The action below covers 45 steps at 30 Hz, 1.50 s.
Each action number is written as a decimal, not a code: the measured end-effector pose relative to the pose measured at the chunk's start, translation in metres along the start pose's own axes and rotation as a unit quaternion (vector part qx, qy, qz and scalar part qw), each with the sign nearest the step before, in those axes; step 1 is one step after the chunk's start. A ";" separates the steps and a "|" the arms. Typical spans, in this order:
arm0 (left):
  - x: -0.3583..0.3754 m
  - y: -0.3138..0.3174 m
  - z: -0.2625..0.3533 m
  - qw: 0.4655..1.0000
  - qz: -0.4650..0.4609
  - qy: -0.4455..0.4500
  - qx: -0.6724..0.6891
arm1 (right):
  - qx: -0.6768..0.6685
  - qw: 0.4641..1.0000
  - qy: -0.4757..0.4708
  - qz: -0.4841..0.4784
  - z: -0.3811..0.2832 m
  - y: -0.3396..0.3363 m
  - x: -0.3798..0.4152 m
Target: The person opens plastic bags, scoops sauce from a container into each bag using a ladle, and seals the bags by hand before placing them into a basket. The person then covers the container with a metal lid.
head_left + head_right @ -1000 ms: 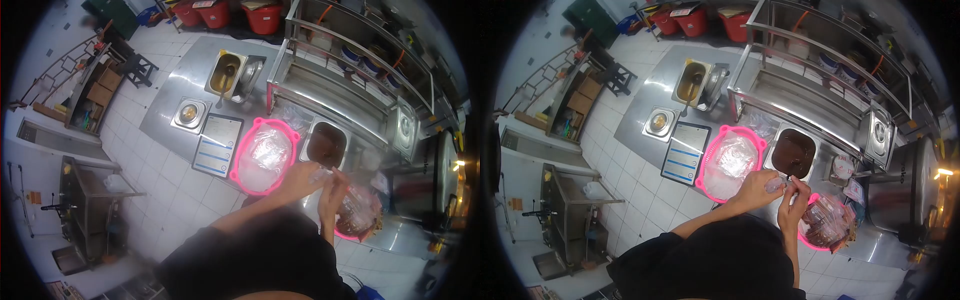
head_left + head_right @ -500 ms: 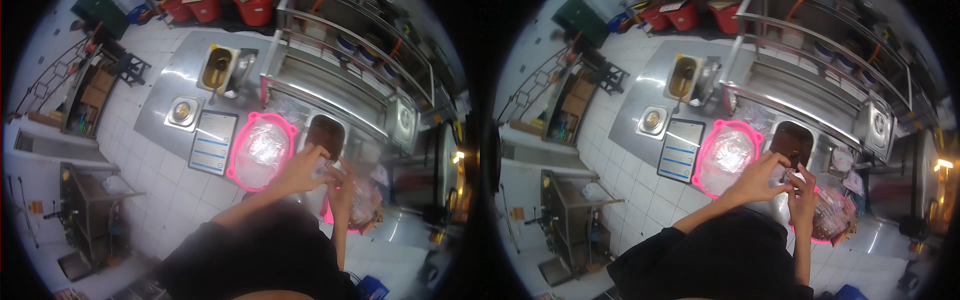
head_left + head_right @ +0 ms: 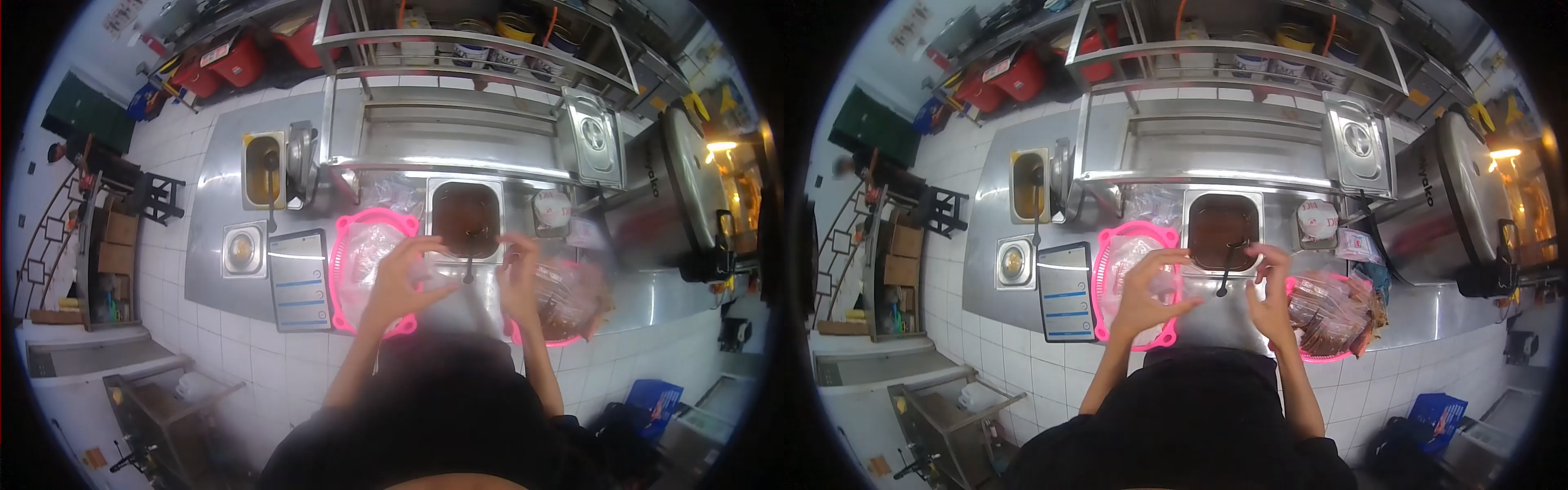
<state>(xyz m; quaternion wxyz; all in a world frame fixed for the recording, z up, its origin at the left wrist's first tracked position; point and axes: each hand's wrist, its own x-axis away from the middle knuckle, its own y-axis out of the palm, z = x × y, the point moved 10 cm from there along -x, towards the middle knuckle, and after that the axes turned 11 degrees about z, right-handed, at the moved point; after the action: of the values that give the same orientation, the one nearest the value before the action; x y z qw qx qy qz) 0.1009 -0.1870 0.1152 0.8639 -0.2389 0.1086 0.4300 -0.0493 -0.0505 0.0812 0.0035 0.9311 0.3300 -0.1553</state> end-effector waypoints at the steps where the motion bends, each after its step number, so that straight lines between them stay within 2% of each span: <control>1: -0.001 -0.007 -0.004 1.000 -0.004 0.004 0.003 | 0.137 0.985 -0.058 -0.083 -0.007 0.015 -0.001; 2: 0.002 -0.016 -0.024 0.996 0.001 -0.090 0.023 | 0.224 0.947 -0.143 -0.183 -0.023 0.036 0.004; 3: 0.008 -0.023 -0.044 0.982 0.005 -0.184 0.041 | 0.225 0.947 -0.141 -0.178 -0.019 0.037 0.004; 5: 0.007 -0.034 -0.048 0.977 0.014 -0.207 0.045 | 0.222 0.935 -0.051 -0.272 0.020 0.051 0.016; 6: 0.008 -0.040 -0.053 0.971 0.028 -0.231 0.049 | 0.251 0.931 -0.085 -0.250 0.027 0.046 0.011; 7: 0.009 -0.042 -0.058 0.971 0.024 -0.231 0.050 | 0.253 0.932 -0.083 -0.247 0.033 0.047 0.003; 9: 0.006 -0.047 -0.057 0.986 0.037 -0.157 0.046 | 0.188 0.970 -0.120 -0.101 0.023 0.029 -0.032; 10: 0.006 -0.046 -0.056 0.986 0.033 -0.157 0.046 | 0.189 0.970 -0.117 -0.098 0.026 0.028 -0.041; 12: 0.007 -0.046 -0.057 0.979 0.034 -0.181 0.081 | 0.096 0.995 0.010 0.027 0.048 -0.003 -0.064; 13: 0.007 -0.044 -0.058 0.980 0.032 -0.181 0.082 | 0.097 0.995 0.011 0.030 0.051 -0.007 -0.068; 15: 0.009 -0.045 -0.058 0.980 0.038 -0.173 0.089 | 0.244 0.962 -0.054 0.109 0.047 -0.029 -0.074; 16: 0.009 -0.044 -0.057 0.980 0.036 -0.175 0.089 | 0.226 0.965 -0.018 0.130 0.057 -0.037 -0.075; 17: 0.008 -0.045 -0.057 0.979 0.038 -0.180 0.089 | 0.227 0.965 -0.016 0.130 0.060 -0.039 -0.073; 19: 0.009 -0.046 -0.058 0.978 0.040 -0.187 0.088 | 0.124 0.974 0.102 0.159 0.082 -0.047 -0.067; 20: 0.010 -0.047 -0.059 0.979 0.041 -0.184 0.078 | 0.124 0.974 0.104 0.159 0.086 -0.047 -0.064; 22: 0.010 -0.048 -0.059 0.980 0.041 -0.182 0.067 | 0.020 0.975 0.181 0.129 0.109 -0.038 -0.054; 23: 0.010 -0.049 -0.059 0.980 0.040 -0.185 0.058 | 0.020 0.974 0.183 0.130 0.111 -0.039 -0.052; 25: 0.010 -0.049 -0.055 0.980 0.038 -0.187 0.049 | -0.063 0.958 0.238 0.144 0.118 -0.037 -0.045; 27: 0.010 -0.052 -0.055 0.973 0.052 -0.221 0.042 | -0.088 0.952 0.248 0.156 0.127 -0.043 -0.041; 31: 0.014 -0.051 -0.066 0.975 0.058 -0.209 0.052 | -0.136 0.929 0.288 0.188 0.139 -0.054 -0.031; 33: 0.013 -0.050 -0.068 0.979 0.070 -0.173 0.076 | -0.150 0.923 0.294 0.199 0.136 -0.059 -0.029; 35: 0.011 -0.044 -0.071 0.980 0.068 -0.175 0.066 | -0.165 0.916 0.300 0.211 0.132 -0.065 -0.029; 40: -0.006 -0.020 -0.082 0.986 0.044 -0.162 0.017 | -0.190 0.920 0.246 0.240 0.086 -0.088 -0.046; 42: -0.019 -0.008 -0.069 0.995 0.027 -0.075 -0.051 | -0.188 0.920 0.232 0.253 0.064 -0.098 -0.054; 43: -0.024 -0.002 -0.066 0.996 0.024 -0.071 -0.048 | -0.185 0.921 0.221 0.262 0.052 -0.104 -0.057; 45: -0.035 0.014 -0.049 0.992 -0.003 0.002 -0.126 | -0.180 0.926 0.207 0.261 0.031 -0.115 -0.064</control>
<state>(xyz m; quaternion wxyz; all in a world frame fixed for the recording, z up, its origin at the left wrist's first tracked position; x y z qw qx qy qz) 0.0693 -0.2284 0.0817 0.8282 -0.3465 0.0544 0.4371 -0.1764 -0.0034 0.0812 0.1434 0.9794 0.0912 0.1093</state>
